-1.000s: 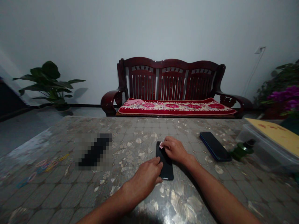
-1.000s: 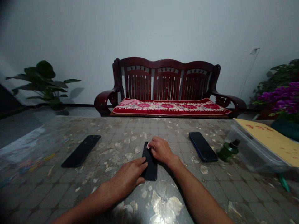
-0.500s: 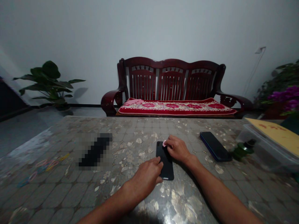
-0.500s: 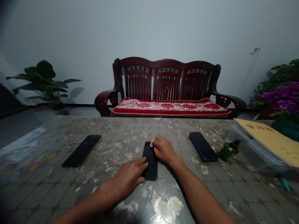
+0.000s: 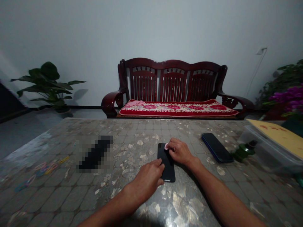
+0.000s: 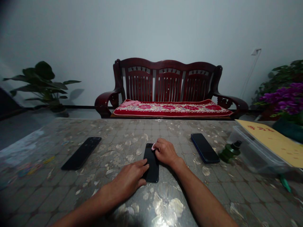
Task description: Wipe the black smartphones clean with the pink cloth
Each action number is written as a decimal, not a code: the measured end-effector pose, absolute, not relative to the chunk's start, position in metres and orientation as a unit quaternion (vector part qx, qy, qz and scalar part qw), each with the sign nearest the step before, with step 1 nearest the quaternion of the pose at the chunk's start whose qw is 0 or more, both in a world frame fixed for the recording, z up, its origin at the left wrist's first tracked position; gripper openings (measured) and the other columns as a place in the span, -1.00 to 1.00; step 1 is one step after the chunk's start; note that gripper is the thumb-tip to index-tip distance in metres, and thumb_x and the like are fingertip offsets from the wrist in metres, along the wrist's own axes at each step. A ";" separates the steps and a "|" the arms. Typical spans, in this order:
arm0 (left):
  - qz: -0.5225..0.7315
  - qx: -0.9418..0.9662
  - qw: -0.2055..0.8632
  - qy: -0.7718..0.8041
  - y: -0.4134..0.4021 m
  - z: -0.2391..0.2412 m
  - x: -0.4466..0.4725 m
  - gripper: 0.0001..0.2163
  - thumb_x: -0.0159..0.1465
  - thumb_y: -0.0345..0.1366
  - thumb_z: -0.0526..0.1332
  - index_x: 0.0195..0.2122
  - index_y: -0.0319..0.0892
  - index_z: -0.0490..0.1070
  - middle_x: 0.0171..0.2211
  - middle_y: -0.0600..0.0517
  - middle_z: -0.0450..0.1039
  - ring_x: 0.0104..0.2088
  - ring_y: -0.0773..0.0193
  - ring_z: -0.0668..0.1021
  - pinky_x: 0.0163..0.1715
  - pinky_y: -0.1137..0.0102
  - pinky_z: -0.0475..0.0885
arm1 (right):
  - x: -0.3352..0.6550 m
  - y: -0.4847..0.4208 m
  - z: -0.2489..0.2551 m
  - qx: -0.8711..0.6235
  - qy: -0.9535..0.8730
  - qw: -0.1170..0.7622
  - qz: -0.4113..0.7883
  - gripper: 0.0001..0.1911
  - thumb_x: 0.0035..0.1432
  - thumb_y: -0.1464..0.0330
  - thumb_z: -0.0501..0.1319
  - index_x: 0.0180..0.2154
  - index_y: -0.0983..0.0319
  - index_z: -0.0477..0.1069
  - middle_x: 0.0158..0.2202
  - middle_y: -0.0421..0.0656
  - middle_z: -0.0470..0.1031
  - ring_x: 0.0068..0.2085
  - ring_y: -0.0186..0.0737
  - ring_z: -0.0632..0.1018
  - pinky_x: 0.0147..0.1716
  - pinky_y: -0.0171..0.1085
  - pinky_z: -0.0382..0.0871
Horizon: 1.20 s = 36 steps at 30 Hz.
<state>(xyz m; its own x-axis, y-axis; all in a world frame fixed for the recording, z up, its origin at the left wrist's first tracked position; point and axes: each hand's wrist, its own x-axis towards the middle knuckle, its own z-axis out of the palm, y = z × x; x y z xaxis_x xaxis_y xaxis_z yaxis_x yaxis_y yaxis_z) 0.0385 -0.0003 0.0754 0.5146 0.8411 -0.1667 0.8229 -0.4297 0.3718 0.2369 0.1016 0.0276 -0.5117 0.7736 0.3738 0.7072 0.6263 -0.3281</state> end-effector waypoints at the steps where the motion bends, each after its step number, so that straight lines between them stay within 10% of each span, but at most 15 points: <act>1: 0.023 0.844 0.207 0.494 -0.001 0.076 0.039 -0.61 0.25 -0.40 0.30 0.12 -0.29 0.47 0.26 -0.28 0.33 0.22 -0.08 0.45 0.23 0.18 0.34 | 0.237 0.102 0.027 -0.434 -0.862 0.253 0.061 -0.69 0.03 0.58 0.13 -0.29 0.20 0.59 -0.34 -0.15 0.49 -0.28 -0.22 0.50 -0.29 -0.32 0.28; 24: 0.065 0.840 0.153 0.517 0.010 0.049 0.044 -0.62 0.30 -0.37 0.26 0.15 -0.25 0.42 0.26 -0.26 0.34 0.24 -0.05 0.43 0.23 0.16 0.33 | 0.226 0.113 0.018 -0.423 -0.805 0.341 0.238 -0.76 0.13 0.53 0.20 -0.28 0.18 0.63 -0.28 -0.16 0.60 -0.22 -0.24 0.58 -0.17 -0.29 0.41; 36: 0.130 0.835 0.106 0.525 0.020 0.026 0.039 -0.68 0.31 -0.35 0.28 0.10 -0.15 0.47 0.22 -0.18 0.41 0.21 0.01 0.47 0.21 0.13 0.37 | 0.230 0.113 0.022 -0.405 -0.872 0.263 0.087 -0.70 0.09 0.59 0.16 -0.31 0.17 0.62 -0.34 -0.15 0.50 -0.21 -0.20 0.50 -0.20 -0.30 0.31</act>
